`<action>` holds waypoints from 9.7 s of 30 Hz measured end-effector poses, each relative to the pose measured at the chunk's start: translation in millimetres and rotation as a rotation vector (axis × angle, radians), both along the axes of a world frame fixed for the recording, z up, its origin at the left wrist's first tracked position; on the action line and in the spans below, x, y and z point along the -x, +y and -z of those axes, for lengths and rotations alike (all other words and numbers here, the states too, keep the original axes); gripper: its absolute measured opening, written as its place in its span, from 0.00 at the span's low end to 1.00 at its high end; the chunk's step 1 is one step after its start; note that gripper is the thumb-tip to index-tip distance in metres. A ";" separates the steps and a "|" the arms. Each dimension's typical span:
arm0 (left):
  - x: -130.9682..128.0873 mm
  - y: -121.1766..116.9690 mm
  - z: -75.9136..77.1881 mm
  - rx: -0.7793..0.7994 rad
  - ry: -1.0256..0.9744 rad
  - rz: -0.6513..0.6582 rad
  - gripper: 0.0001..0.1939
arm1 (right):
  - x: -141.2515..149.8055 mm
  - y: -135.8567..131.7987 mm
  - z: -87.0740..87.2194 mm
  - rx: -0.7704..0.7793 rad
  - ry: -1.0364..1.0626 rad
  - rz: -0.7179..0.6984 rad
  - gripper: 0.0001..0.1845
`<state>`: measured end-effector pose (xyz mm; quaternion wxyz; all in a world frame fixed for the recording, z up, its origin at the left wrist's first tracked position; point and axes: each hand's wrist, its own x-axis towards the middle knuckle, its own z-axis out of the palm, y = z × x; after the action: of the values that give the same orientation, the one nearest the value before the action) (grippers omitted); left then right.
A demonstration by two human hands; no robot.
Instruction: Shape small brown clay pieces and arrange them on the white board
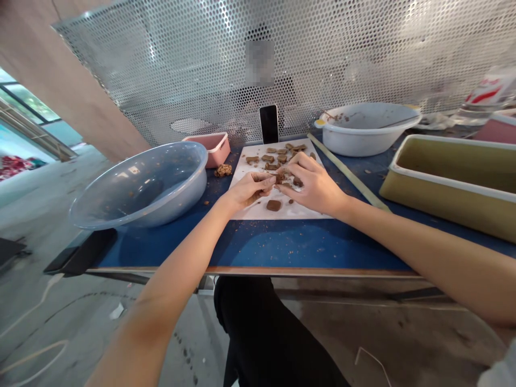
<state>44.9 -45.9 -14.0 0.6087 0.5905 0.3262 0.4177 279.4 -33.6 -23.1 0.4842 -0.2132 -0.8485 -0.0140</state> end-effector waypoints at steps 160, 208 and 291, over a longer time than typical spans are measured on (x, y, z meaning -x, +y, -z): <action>1.1 -2.8 -5.7 0.016 -0.011 0.057 0.29 | 0.2 -4.5 -0.8 0.019 0.023 -0.072 0.10; -1.3 -1.9 -0.2 0.017 -0.080 0.038 0.25 | 2.0 -7.5 -3.8 -0.114 0.085 -0.061 0.10; 7.3 10.5 -3.4 0.269 -0.363 -0.283 0.18 | -3.7 16.7 6.1 -0.039 -0.567 -0.238 0.19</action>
<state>37.7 -35.4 -10.6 0.6657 0.3681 0.3437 0.5507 283.1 -16.9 -29.2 0.2303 -0.0905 -0.9684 -0.0321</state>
